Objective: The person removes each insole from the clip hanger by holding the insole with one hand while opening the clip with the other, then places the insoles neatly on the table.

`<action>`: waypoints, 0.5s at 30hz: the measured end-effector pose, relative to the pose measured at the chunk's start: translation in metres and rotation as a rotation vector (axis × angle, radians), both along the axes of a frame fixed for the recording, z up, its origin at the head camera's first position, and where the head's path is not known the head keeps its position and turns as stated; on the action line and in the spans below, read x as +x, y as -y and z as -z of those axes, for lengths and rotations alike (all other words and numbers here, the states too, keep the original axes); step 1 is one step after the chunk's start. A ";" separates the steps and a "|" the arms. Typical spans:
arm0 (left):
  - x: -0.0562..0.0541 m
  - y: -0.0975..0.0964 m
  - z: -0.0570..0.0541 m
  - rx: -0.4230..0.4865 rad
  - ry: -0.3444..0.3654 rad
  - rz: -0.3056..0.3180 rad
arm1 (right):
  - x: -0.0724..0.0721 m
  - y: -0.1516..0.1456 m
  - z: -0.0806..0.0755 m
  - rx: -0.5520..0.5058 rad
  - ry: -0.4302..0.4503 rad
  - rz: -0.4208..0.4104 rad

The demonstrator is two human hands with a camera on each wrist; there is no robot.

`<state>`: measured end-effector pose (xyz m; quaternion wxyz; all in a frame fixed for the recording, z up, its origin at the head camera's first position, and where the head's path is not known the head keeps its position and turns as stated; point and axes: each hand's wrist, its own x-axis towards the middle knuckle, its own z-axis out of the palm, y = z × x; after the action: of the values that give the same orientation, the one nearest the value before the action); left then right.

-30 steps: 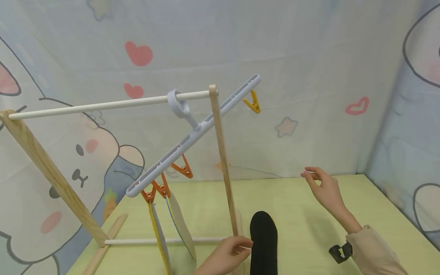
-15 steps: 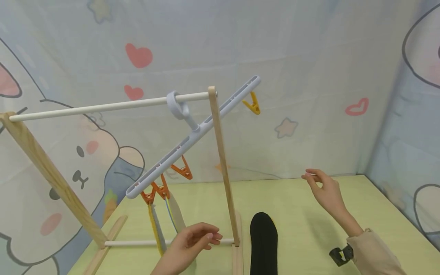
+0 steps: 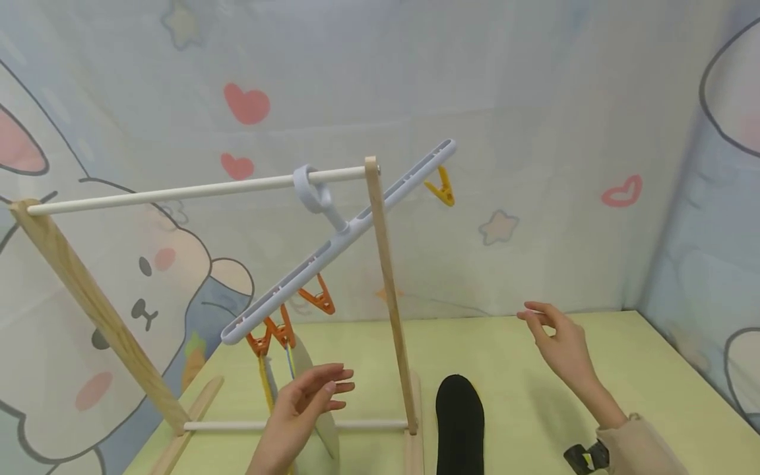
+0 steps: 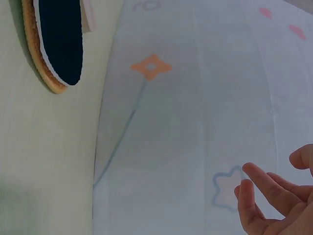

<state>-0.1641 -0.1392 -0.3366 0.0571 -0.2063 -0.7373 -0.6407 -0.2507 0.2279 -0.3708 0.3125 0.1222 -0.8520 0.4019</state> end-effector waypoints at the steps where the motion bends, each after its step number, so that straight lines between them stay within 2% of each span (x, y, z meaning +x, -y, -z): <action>1: 0.000 0.000 0.000 0.001 -0.007 -0.016 | 0.001 0.001 0.001 -0.003 -0.004 -0.004; 9: 0.008 0.001 -0.007 0.023 -0.113 -0.151 | 0.008 0.015 -0.005 -0.041 -0.045 -0.036; 14: 0.013 0.005 -0.012 0.064 -0.259 -0.267 | 0.013 0.023 -0.010 -0.071 -0.061 -0.060; 15: 0.013 0.007 -0.013 0.084 -0.307 -0.282 | 0.013 0.024 -0.011 -0.077 -0.064 -0.064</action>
<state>-0.1511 -0.1459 -0.3240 0.2664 -0.1935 -0.7143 -0.6175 -0.2374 0.2036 -0.3596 0.3308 0.1500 -0.8213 0.4399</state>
